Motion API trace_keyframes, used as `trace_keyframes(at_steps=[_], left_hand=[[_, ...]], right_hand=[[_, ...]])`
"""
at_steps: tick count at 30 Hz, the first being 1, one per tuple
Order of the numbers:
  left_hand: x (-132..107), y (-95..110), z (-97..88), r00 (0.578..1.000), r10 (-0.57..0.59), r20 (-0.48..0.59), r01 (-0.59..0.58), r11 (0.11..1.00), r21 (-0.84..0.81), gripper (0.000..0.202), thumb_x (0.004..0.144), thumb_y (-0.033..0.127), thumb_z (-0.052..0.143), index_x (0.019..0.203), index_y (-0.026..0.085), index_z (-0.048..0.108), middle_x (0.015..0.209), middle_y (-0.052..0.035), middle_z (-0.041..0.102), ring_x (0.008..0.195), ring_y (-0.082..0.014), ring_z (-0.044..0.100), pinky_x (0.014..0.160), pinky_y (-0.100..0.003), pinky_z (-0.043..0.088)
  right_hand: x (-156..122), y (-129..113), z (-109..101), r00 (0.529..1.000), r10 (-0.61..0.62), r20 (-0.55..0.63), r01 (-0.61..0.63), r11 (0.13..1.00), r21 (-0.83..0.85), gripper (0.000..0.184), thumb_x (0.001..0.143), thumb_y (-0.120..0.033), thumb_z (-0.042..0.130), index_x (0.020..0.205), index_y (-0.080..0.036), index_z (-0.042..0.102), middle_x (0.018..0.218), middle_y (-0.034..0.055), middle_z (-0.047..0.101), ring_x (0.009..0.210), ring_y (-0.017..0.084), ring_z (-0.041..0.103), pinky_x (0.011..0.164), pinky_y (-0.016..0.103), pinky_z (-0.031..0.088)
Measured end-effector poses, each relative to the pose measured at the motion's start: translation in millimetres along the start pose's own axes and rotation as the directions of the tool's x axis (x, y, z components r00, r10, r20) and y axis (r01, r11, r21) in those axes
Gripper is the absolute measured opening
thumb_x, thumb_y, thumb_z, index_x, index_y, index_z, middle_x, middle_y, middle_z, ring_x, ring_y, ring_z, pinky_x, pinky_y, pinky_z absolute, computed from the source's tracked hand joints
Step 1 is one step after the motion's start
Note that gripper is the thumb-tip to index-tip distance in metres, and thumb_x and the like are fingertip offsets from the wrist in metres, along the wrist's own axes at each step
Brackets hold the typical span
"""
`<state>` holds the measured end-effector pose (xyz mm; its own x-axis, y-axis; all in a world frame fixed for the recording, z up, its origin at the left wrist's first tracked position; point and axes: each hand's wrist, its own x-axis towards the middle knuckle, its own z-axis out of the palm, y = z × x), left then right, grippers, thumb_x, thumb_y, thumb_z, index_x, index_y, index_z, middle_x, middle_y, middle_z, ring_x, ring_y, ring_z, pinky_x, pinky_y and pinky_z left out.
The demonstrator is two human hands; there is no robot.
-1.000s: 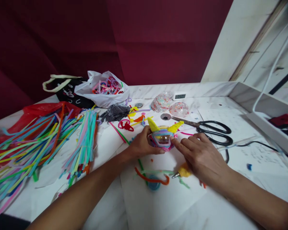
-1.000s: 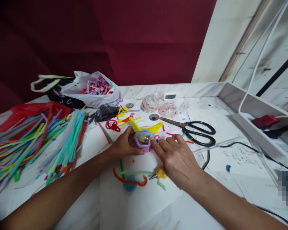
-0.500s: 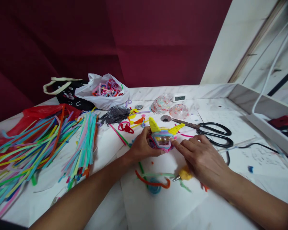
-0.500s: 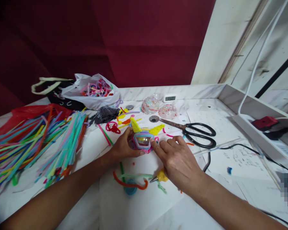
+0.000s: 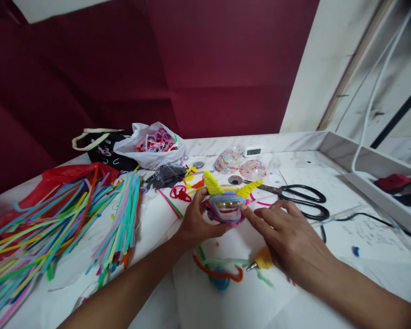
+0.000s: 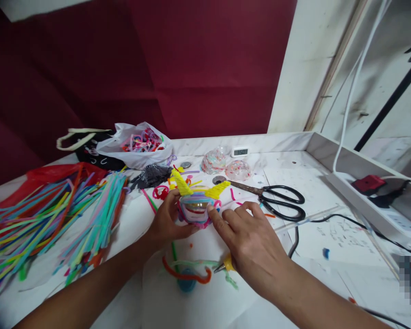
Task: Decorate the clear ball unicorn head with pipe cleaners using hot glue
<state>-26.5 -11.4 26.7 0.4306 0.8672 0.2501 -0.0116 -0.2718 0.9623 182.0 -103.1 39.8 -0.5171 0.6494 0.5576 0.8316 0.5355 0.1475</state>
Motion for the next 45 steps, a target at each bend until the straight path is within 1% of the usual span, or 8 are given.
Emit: trace_keyframes(at_steps=[3, 8, 16, 22, 30, 35, 39, 45], left_hand=[[-4, 6, 1.8, 1.0, -0.019, 0.01, 0.019, 0.997, -0.076, 0.072, 0.053, 0.021, 0.086, 0.113, 0.023, 0.045, 0.113, -0.007, 0.064, 0.104, -0.0238, 0.064, 0.088, -0.035, 0.055], [-10, 16, 5.5, 0.999, -0.03, 0.032, 0.035, 0.983, -0.181, 0.068, 0.055, 0.018, 0.086, 0.109, 0.022, 0.046, 0.114, -0.0056, 0.065, 0.104, -0.0228, 0.066, 0.089, -0.035, 0.055], [-15, 34, 15.6, 0.998, -0.064, 0.006, 0.064, 0.984, -0.166, 0.07, 0.054, 0.018, 0.086, 0.11, 0.021, 0.045, 0.114, -0.0076, 0.065, 0.105, -0.0252, 0.065, 0.091, -0.038, 0.054], [-17, 23, 18.1, 1.0, 0.006, -0.009, -0.008, 0.969, -0.247, 0.066, 0.054, 0.017, 0.086, 0.107, 0.021, 0.047, 0.112, -0.0055, 0.065, 0.105, -0.0243, 0.065, 0.088, -0.033, 0.055], [-20, 12, 16.7, 0.999, 0.046, -0.025, -0.052, 0.948, -0.313, 0.066, 0.054, 0.011, 0.085, 0.109, 0.023, 0.051, 0.112, -0.0037, 0.066, 0.104, -0.0232, 0.065, 0.088, -0.033, 0.055], [-25, 9, 14.4, 0.999, 0.051, -0.009, -0.052, 0.949, -0.311, 0.065, 0.057, 0.011, 0.084, 0.111, 0.024, 0.051, 0.112, -0.002, 0.065, 0.104, -0.0203, 0.065, 0.087, -0.03, 0.054], [-27, 9, 12.0, 1.0, 0.015, 0.007, -0.012, 0.955, -0.297, 0.066, 0.057, 0.013, 0.085, 0.111, 0.024, 0.049, 0.111, -0.0015, 0.065, 0.104, -0.0194, 0.064, 0.087, -0.029, 0.053], [-28, 8, 10.6, 1.0, -0.005, 0.016, 0.009, 0.97, -0.242, 0.067, 0.057, 0.015, 0.086, 0.112, 0.024, 0.048, 0.115, -0.0037, 0.064, 0.107, -0.0211, 0.064, 0.09, -0.031, 0.052]], right_hand=[[2, -2, -5, 0.999, -0.007, -0.036, 0.008, 0.999, 0.038, 0.054, 0.085, 0.001, 0.042, 0.138, -0.005, 0.038, 0.093, 0.0095, 0.061, 0.083, 0.022, 0.053, 0.079, 0.044, 0.039], [5, -6, -15, 0.995, 0.007, -0.103, 0.005, 0.993, 0.115, 0.055, 0.083, 0.003, 0.041, 0.137, -0.005, 0.039, 0.095, 0.0114, 0.061, 0.084, 0.023, 0.052, 0.078, 0.044, 0.039], [4, -5, -25, 0.983, 0.024, -0.182, 0.011, 0.982, 0.187, 0.05, 0.085, 0.001, 0.041, 0.135, -0.004, 0.041, 0.094, 0.0122, 0.061, 0.087, 0.022, 0.052, 0.082, 0.046, 0.039], [4, -7, -26, 0.979, 0.043, -0.198, 0.003, 0.974, 0.226, 0.051, 0.081, 0.002, 0.041, 0.131, -0.006, 0.045, 0.087, 0.0089, 0.058, 0.08, 0.021, 0.049, 0.082, 0.046, 0.039], [2, -10, -20, 0.986, 0.02, -0.165, 0.014, 0.979, 0.204, 0.053, 0.085, 0.002, 0.041, 0.137, -0.006, 0.041, 0.095, 0.0126, 0.06, 0.087, 0.023, 0.049, 0.082, 0.047, 0.038], [2, -13, -20, 0.991, -0.007, -0.135, 0.029, 0.987, 0.16, 0.05, 0.087, -0.001, 0.042, 0.137, -0.004, 0.041, 0.098, 0.0151, 0.06, 0.091, 0.024, 0.05, 0.084, 0.049, 0.037], [2, -14, -20, 0.992, -0.012, -0.127, 0.031, 0.989, 0.146, 0.05, 0.088, -0.002, 0.041, 0.138, -0.003, 0.041, 0.099, 0.0151, 0.06, 0.091, 0.023, 0.051, 0.084, 0.049, 0.037], [1, -14, -19, 0.993, -0.025, -0.112, 0.037, 0.993, 0.108, 0.051, 0.087, -0.002, 0.041, 0.138, -0.003, 0.041, 0.099, 0.0146, 0.06, 0.09, 0.024, 0.052, 0.085, 0.05, 0.038]])
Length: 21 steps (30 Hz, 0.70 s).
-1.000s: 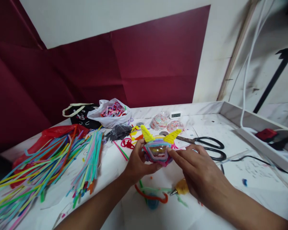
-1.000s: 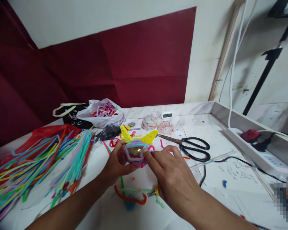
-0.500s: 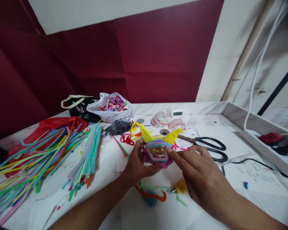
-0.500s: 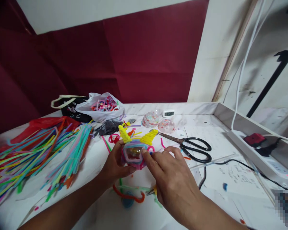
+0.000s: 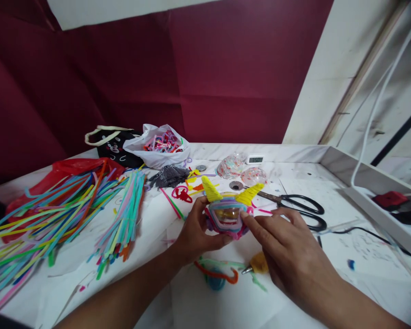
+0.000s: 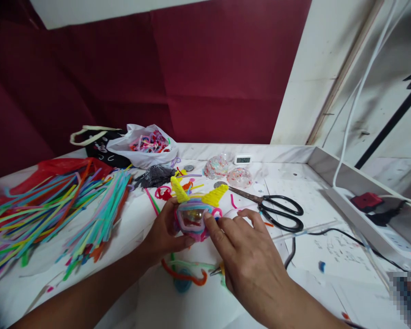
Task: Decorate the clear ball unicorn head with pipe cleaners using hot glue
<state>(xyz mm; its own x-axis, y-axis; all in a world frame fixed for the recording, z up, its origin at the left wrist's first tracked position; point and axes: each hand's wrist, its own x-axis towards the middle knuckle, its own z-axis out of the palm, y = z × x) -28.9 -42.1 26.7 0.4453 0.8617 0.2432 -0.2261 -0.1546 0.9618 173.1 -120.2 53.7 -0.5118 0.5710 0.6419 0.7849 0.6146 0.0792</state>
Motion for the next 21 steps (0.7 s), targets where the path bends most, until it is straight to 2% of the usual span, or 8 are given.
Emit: trace_keyframes(at_steps=[7, 10, 14, 18, 21], left_hand=[[-1, 7, 1.0, 0.995, -0.069, 0.071, 0.074, 0.994, -0.079, 0.068, 0.058, 0.018, 0.086, 0.115, 0.023, 0.048, 0.117, -0.0057, 0.064, 0.109, -0.0239, 0.063, 0.092, -0.035, 0.052], [-2, 13, 2.1, 0.992, -0.098, 0.079, 0.107, 0.986, -0.125, 0.064, 0.062, 0.026, 0.084, 0.115, 0.022, 0.049, 0.116, -0.0063, 0.065, 0.108, -0.0246, 0.063, 0.092, -0.036, 0.051], [1, 21, 8.8, 0.994, -0.108, -0.002, 0.107, 0.984, -0.141, 0.055, 0.069, 0.037, 0.079, 0.114, 0.021, 0.052, 0.113, -0.0062, 0.065, 0.104, -0.0233, 0.062, 0.089, -0.035, 0.051], [7, 31, 19.7, 0.977, -0.181, -0.113, 0.169, 0.979, -0.114, 0.054, 0.064, 0.031, 0.083, 0.108, 0.019, 0.054, 0.101, -0.0042, 0.069, 0.092, -0.0195, 0.065, 0.083, -0.031, 0.051], [11, 39, 25.8, 0.971, -0.2, -0.128, 0.186, 0.976, -0.109, 0.058, 0.06, 0.027, 0.085, 0.109, 0.019, 0.054, 0.094, -0.0024, 0.069, 0.083, -0.0162, 0.065, 0.08, -0.029, 0.051]], right_hand=[[0, -2, 0, 1.0, -0.015, 0.012, 0.016, 0.996, -0.083, 0.048, 0.087, -0.001, 0.043, 0.135, -0.003, 0.044, 0.096, 0.0127, 0.063, 0.088, 0.023, 0.055, 0.086, 0.049, 0.039], [2, -5, -2, 1.0, -0.016, -0.001, 0.016, 0.996, -0.084, 0.048, 0.085, 0.001, 0.043, 0.134, -0.002, 0.045, 0.097, 0.0132, 0.063, 0.088, 0.023, 0.056, 0.085, 0.049, 0.039], [4, -8, -3, 1.0, -0.02, -0.012, 0.018, 0.996, -0.091, 0.049, 0.085, 0.002, 0.042, 0.134, -0.003, 0.045, 0.099, 0.0135, 0.064, 0.088, 0.023, 0.056, 0.085, 0.05, 0.038], [5, -9, -4, 1.0, -0.017, -0.012, 0.015, 0.994, -0.107, 0.047, 0.086, 0.002, 0.041, 0.133, -0.004, 0.046, 0.096, 0.0122, 0.064, 0.088, 0.024, 0.056, 0.086, 0.05, 0.038], [5, -10, -5, 1.0, -0.021, -0.02, 0.019, 0.994, -0.111, 0.046, 0.086, 0.001, 0.041, 0.131, -0.004, 0.047, 0.097, 0.0126, 0.064, 0.088, 0.024, 0.056, 0.086, 0.05, 0.039]])
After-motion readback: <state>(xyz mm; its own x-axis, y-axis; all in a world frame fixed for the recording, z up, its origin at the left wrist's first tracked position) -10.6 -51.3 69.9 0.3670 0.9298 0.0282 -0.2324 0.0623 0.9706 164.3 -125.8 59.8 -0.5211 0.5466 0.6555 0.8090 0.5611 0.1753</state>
